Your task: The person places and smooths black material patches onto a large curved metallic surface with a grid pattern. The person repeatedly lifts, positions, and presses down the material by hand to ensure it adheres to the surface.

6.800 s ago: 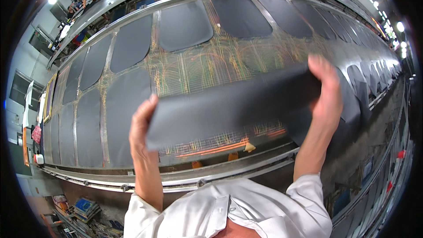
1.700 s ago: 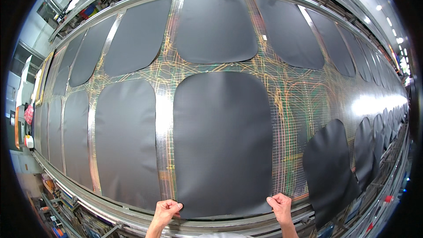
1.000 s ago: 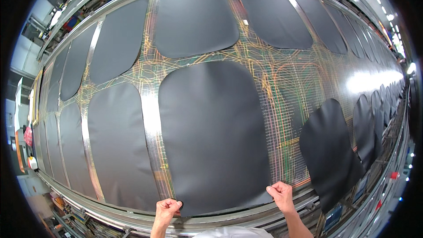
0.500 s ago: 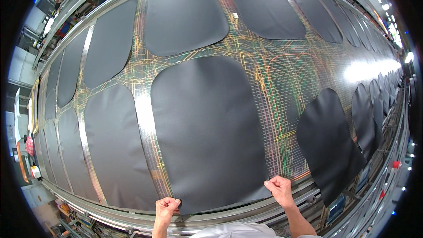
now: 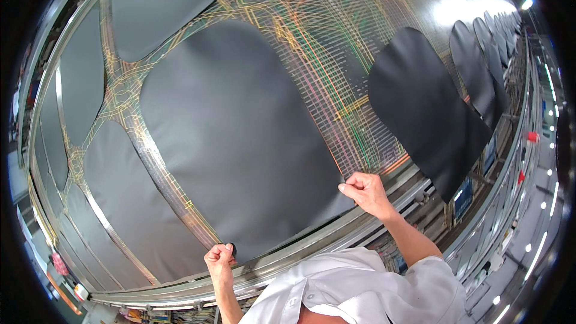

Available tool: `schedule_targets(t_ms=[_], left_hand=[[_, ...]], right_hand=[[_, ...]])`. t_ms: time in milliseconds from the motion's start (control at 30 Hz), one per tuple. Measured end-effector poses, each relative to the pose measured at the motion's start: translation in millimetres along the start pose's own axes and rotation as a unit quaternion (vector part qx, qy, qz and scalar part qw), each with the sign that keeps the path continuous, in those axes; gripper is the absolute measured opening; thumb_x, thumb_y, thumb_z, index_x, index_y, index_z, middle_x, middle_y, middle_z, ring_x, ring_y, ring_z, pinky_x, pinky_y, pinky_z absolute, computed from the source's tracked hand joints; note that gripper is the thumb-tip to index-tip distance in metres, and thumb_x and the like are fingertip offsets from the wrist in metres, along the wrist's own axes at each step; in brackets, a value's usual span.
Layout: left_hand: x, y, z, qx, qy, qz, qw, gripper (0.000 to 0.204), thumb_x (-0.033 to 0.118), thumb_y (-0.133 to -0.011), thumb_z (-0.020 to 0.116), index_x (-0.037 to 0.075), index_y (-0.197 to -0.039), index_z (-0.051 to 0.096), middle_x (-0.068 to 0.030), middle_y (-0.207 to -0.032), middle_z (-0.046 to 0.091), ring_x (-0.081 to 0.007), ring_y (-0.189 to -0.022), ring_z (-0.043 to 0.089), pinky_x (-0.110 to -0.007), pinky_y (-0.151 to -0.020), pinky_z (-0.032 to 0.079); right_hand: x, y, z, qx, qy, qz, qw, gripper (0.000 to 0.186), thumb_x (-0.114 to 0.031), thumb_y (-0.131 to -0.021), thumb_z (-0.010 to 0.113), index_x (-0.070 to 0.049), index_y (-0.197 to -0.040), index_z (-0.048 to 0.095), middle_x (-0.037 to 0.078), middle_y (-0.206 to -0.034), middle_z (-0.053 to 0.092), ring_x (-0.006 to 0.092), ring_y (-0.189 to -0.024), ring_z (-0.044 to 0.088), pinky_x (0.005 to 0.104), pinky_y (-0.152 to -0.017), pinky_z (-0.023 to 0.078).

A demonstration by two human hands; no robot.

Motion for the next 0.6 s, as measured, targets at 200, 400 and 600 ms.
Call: schedule_targets(t_ms=[200,400,600], left_hand=[[-1.1,-0.6,-0.6,0.002,-0.008,0.002,1.0,0.02,0.018,-0.085,0.073,0.01,-0.071,0.062,0.0064,-0.058,0.05,-0.0022,-0.051,0.044,-0.019,-0.048,0.041],[-0.1,0.8,1.4,0.017,-0.017,-0.005,1.0,0.021,0.02,-0.084,0.075,0.009,-0.071,0.063,0.0058,-0.059,0.051,-0.0033,-0.052,0.046,-0.02,-0.049,0.043],[0.1,-0.2,-2.6,0.011,-0.005,-0.018,1.0,0.021,0.019,-0.083,0.076,0.007,-0.072,0.063,0.0045,-0.06,0.054,-0.0045,-0.053,0.051,-0.022,-0.051,0.047]], right_hand=[[1.4,1.3,-0.1,-0.001,-0.011,-0.006,1.0,0.019,-0.013,-0.087,0.067,0.0,-0.075,0.061,-0.001,-0.057,0.057,0.0029,-0.052,0.051,0.0231,-0.042,0.048],[4.0,0.0,-1.1,0.007,0.009,-0.005,1.0,0.02,-0.012,-0.087,0.068,0.0,-0.073,0.06,-0.001,-0.056,0.056,0.0029,-0.05,0.049,0.0233,-0.042,0.044],[0.9,-1.6,1.1,0.02,0.045,-0.057,0.997,0.021,-0.012,-0.086,0.07,0.0,-0.072,0.059,0.0,-0.055,0.055,0.0035,-0.047,0.048,0.0224,-0.043,0.038]])
Point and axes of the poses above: each hand's wrist, its own y-axis away from the middle knuckle, its own z-axis out of the palm, x = y × z, the point moved 5 cm from there along -y, towards the middle knuckle
